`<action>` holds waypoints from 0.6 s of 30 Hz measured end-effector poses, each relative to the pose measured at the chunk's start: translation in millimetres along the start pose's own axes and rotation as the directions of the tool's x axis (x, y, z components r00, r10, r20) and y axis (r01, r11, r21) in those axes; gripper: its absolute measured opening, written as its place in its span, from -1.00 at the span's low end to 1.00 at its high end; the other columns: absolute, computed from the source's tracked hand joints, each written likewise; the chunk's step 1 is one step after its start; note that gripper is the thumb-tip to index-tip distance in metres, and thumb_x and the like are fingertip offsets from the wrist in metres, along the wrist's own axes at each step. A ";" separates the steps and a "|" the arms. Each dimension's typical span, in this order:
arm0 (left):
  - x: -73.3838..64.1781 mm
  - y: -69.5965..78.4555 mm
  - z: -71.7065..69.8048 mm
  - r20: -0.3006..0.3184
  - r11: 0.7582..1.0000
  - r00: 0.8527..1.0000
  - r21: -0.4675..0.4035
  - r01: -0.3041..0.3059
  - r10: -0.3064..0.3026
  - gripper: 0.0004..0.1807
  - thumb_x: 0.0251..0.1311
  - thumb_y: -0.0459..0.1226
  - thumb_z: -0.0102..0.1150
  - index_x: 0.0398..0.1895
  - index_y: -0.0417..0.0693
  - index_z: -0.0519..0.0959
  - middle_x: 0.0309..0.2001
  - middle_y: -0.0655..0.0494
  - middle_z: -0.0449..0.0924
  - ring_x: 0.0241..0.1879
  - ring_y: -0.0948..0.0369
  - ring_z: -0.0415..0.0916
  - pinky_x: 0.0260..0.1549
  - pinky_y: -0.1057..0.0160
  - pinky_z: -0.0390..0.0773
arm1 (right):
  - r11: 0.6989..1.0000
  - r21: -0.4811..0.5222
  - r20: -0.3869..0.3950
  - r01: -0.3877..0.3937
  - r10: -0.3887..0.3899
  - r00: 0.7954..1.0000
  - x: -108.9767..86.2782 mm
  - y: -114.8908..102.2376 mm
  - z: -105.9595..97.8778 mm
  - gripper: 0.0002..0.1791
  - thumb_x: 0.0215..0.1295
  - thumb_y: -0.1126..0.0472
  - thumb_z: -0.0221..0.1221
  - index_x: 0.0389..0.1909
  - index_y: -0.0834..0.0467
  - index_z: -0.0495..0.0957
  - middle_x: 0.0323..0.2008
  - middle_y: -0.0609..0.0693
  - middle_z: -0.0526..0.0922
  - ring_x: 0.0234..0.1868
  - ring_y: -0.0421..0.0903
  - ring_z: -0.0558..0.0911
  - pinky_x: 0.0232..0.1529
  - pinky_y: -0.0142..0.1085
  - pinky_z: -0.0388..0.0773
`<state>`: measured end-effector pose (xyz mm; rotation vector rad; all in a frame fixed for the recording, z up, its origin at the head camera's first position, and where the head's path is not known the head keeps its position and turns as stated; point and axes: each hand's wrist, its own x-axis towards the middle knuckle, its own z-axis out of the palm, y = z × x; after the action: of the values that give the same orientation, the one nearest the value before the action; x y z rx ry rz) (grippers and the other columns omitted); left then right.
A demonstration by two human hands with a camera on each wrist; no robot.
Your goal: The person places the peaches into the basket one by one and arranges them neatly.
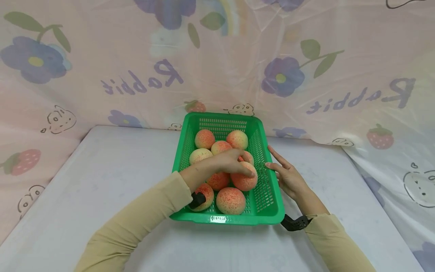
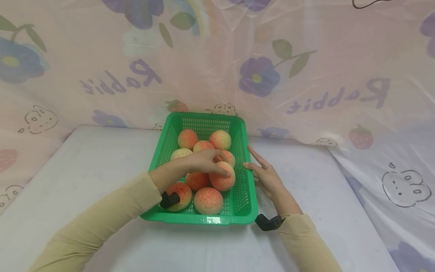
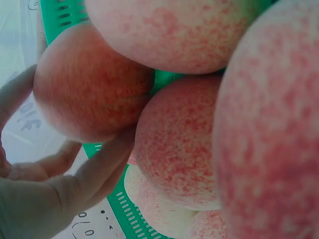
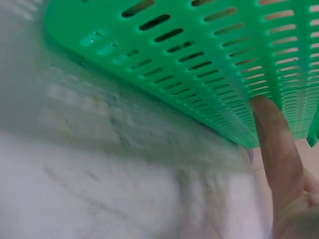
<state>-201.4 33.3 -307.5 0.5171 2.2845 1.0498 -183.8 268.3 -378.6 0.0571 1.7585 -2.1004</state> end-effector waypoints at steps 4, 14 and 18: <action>1.0 -0.3 0.4 0.029 1.000 1.000 -0.014 0.012 -0.011 -0.49 0.13 -0.12 0.34 0.11 -0.10 0.46 0.22 -0.08 0.39 0.20 0.01 0.37 0.12 0.07 0.45 | 1.000 0.001 0.000 0.004 -0.004 1.000 -0.3 0.2 -0.1 -0.23 0.38 0.24 0.12 0.47 -0.32 0.02 -0.03 -0.11 0.56 -0.34 -0.24 0.66 -0.31 -0.33 0.65; 6.1 6.6 14.9 0.034 0.995 0.999 0.086 0.039 -0.042 -0.60 0.20 -0.01 0.25 -0.12 -0.14 0.51 -0.24 0.11 0.45 -0.25 0.22 0.39 -0.30 0.33 0.40 | 1.000 -0.015 0.009 0.005 -0.005 1.000 -1.8 0.7 -1.7 -0.25 0.40 0.22 0.11 0.46 -0.35 0.03 -0.03 -0.09 0.54 -0.43 -0.27 0.60 -0.35 -0.36 0.63; 7.4 8.0 17.8 -0.002 0.985 0.998 0.157 0.069 -0.070 -0.58 0.19 0.01 0.26 -0.19 -0.16 0.49 -0.38 0.14 0.39 -0.36 0.23 0.36 -0.37 0.35 0.36 | 1.000 -0.027 0.012 0.008 -0.008 1.000 -0.6 1.4 -1.3 -0.25 0.39 0.20 0.12 0.46 -0.36 0.04 0.06 -0.07 0.46 -0.42 -0.27 0.60 -0.35 -0.37 0.62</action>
<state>-194.9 52.2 -313.2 0.4971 2.3766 0.8391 -183.1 269.5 -380.1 0.0305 1.7824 -2.0784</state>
